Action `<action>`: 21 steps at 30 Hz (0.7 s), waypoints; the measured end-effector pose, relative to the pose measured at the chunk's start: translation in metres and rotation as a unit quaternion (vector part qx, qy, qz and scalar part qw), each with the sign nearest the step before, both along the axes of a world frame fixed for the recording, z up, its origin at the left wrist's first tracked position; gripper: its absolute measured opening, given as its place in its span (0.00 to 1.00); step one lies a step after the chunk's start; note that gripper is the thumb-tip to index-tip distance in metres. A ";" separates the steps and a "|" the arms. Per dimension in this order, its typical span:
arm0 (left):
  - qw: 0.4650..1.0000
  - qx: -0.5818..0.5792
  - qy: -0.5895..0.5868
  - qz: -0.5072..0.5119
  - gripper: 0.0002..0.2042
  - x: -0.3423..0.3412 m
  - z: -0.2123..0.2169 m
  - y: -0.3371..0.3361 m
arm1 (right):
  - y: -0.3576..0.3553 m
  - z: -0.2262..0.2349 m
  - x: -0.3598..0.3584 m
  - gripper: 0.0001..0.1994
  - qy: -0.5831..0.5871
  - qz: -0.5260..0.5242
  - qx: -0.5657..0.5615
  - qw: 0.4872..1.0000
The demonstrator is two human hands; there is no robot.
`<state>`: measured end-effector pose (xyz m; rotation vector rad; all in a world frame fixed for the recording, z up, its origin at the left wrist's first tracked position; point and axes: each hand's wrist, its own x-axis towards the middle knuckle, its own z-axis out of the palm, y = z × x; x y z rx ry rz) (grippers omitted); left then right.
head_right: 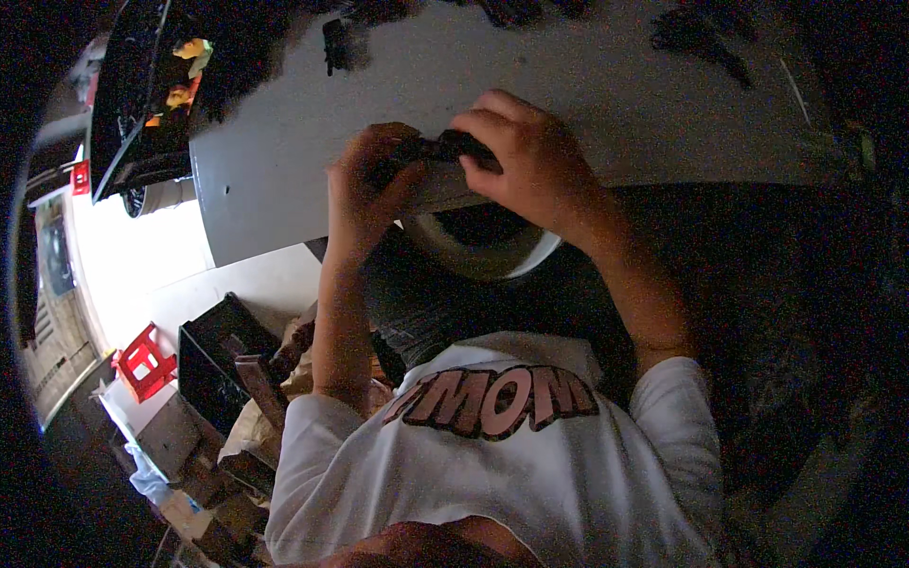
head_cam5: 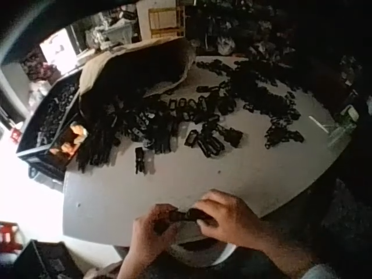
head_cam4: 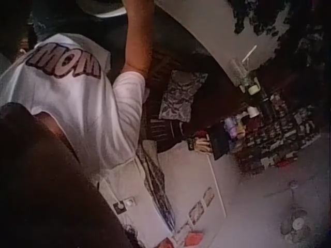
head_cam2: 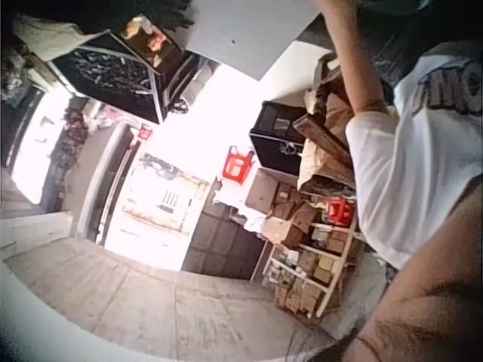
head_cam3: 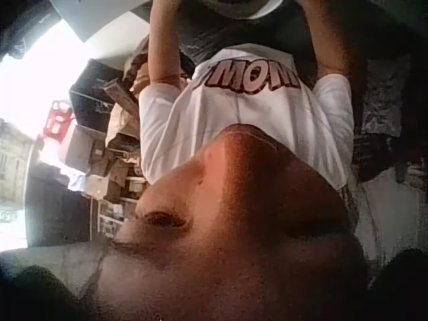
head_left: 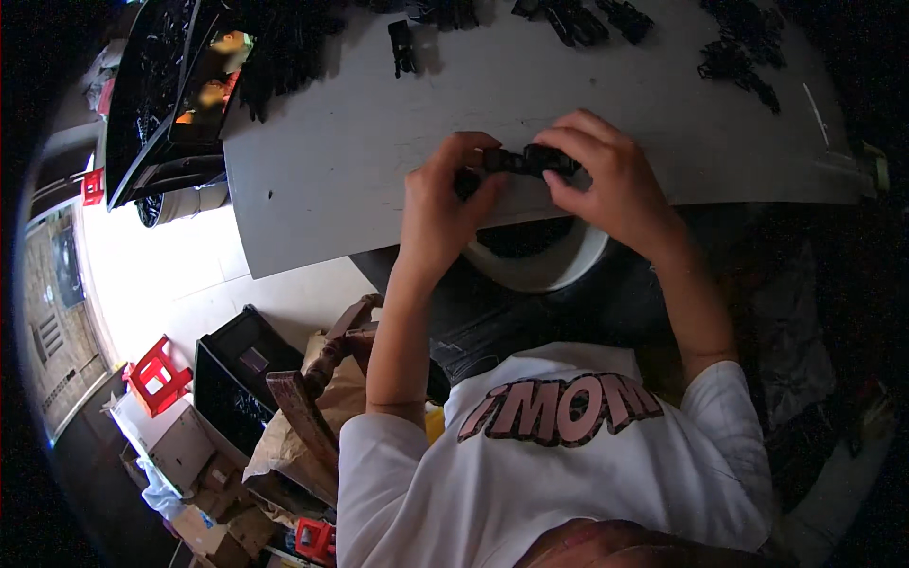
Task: Assembling and sorting small black plastic components on a white workbench.
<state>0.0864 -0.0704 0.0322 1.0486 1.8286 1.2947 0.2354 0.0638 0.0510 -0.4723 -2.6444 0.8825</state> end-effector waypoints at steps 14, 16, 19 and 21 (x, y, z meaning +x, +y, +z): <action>0.998 0.014 -0.052 -0.009 0.12 0.006 -0.004 -0.001 | -0.018 0.010 -0.003 0.17 -0.039 0.011 0.050 0.998; 0.999 0.033 -0.042 0.001 0.12 0.008 -0.008 0.001 | -0.019 0.009 -0.004 0.17 -0.037 0.014 0.039 0.998; 0.995 0.062 -0.070 0.017 0.12 0.011 -0.014 0.005 | -0.019 0.009 -0.003 0.17 -0.040 0.007 0.062 0.997; 0.993 0.061 -0.100 0.029 0.13 0.015 -0.012 0.009 | -0.018 0.008 -0.001 0.17 -0.042 0.005 0.063 0.997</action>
